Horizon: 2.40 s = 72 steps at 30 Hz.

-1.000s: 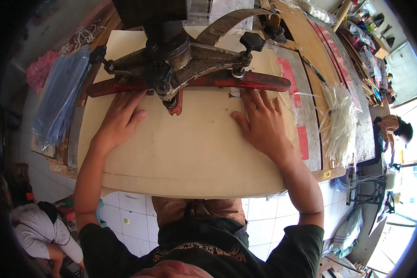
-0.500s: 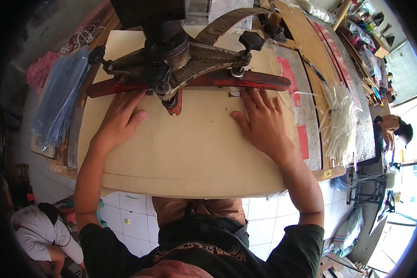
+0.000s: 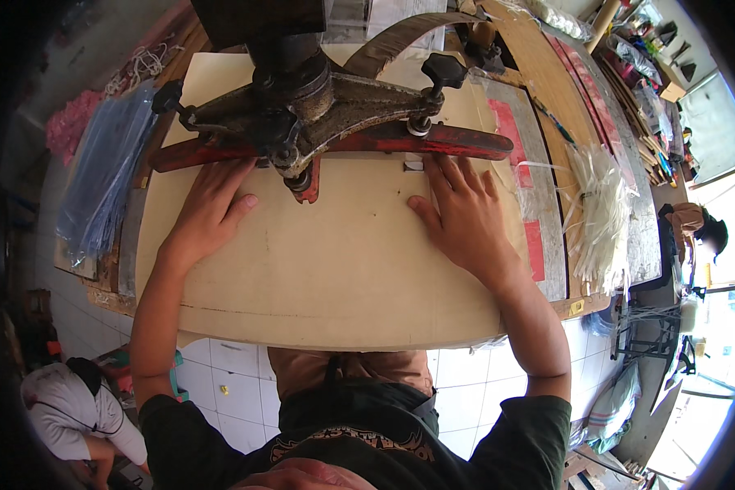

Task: The person aligns a plastic bag and handle components on a machine bed and operates a manual heat press to seal them together, processing multiple bags.

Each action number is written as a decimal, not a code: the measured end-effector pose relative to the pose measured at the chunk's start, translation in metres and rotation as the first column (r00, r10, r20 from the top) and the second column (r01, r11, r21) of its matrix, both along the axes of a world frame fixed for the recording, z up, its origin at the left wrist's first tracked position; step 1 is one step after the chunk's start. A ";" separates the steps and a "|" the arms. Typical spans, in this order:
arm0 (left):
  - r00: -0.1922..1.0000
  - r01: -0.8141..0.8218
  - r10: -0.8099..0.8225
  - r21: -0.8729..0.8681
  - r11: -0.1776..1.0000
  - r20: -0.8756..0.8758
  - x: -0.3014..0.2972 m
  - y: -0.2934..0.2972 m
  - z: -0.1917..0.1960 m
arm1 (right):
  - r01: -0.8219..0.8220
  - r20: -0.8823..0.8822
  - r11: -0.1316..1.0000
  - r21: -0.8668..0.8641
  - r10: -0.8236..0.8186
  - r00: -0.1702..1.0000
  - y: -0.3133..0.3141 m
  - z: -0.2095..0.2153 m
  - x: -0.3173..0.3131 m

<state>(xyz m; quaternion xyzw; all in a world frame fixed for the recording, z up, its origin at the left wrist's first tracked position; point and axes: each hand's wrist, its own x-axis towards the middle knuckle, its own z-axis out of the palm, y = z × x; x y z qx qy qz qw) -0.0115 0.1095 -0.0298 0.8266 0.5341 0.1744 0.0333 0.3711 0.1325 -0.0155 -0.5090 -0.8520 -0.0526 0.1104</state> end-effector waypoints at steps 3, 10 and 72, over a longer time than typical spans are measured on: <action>1.000 0.014 -0.014 0.018 1.000 -0.013 -0.001 0.001 -0.002 | 0.001 -0.004 1.000 -0.008 -0.001 1.000 -0.001 0.000 0.001; 0.999 0.015 -0.014 0.051 0.999 -0.031 0.000 0.001 -0.004 | 0.008 0.012 1.000 -0.015 -0.008 1.000 -0.003 0.006 -0.001; 1.000 0.010 -0.011 -0.025 1.000 -0.008 0.000 0.000 0.002 | -0.044 -0.125 0.993 0.107 0.057 0.991 0.000 0.006 0.002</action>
